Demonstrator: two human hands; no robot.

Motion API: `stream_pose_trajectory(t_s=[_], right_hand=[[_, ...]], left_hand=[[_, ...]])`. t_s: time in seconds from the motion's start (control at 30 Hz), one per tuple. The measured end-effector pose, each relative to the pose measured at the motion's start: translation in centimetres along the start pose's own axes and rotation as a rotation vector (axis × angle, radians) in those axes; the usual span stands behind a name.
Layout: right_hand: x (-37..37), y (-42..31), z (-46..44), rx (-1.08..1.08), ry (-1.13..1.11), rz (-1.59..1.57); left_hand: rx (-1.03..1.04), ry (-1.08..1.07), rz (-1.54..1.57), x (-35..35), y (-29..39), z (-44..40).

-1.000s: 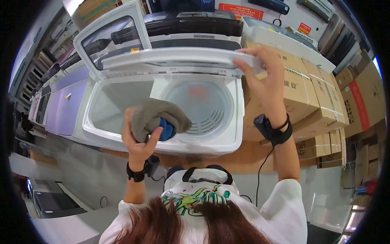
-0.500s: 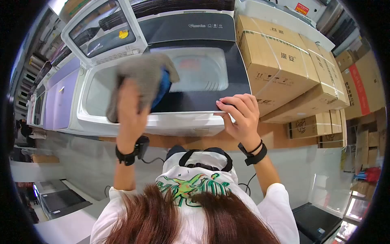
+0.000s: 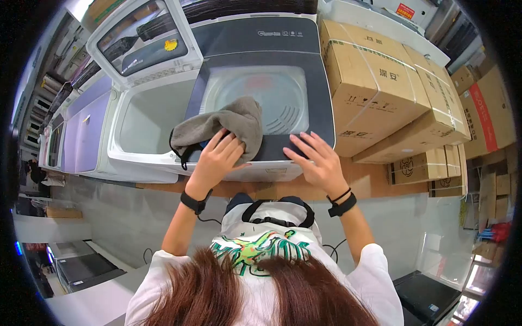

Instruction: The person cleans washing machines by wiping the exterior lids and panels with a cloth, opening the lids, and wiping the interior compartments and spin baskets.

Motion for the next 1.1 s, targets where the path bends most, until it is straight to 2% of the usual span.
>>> stream_pose_trajectory(t_s=[0.1,0.3,0.43,0.6,0.63,0.7,0.77,0.8,0.83,0.93,1.0,1.1], right_hand=[[1.6,0.1,1.2,0.022,-0.068,-0.029],[3.6,0.0,2.5,0.01,-0.221,0.007],[3.8,0.0,2.0,0.108,-0.246,-0.072],[2.7,1.3,-1.3,0.281,-0.334,-0.366],[2.5,1.9,-2.8,0.434,-0.344,-0.555],[1.6,1.1,-7.7,0.404,-0.338,-0.515],[1.4,0.1,-12.9,0.311,-0.352,-0.446],[1.6,-0.4,-15.4,0.27,-0.356,-0.441],[1.9,-0.9,-17.9,0.232,-0.358,-0.437],[3.5,-2.5,-25.5,0.172,-0.396,-0.524],[5.2,-3.4,-31.1,0.068,-0.378,-0.514],[7.6,-3.3,-40.0,-0.231,-0.202,-0.271]], left_hand=[[-0.013,0.01,0.027,0.4,0.0,0.5],[0.003,-0.13,0.046,2.7,0.2,1.5],[-0.031,-0.154,0.203,3.7,-0.2,1.9],[-0.06,-0.108,0.447,4.1,-0.8,-0.1],[-0.056,-0.099,0.462,4.0,-0.8,-0.7],[-0.013,-0.082,0.436,3.4,-1.2,-1.8],[0.041,-0.197,0.604,2.8,-2.5,-1.8],[0.073,-0.261,0.685,1.0,-3.5,-2.2],[0.003,-0.531,0.69,0.4,-4.9,-2.2],[-0.039,-0.623,0.66,-6.2,-12.9,-2.9],[0.051,-0.115,0.562,-8.9,-21.0,-2.6],[-0.064,0.026,0.273,-13.9,-33.8,-3.9]])
Point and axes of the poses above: each hand's wrist, its own z-axis away from the middle knuckle, its own x-axis out of the palm, y = z × x, the point moved 8 cm from there along -z, towards the middle knuckle, and after that the axes turned 3 degrees about -z, right-handed, at the moved point
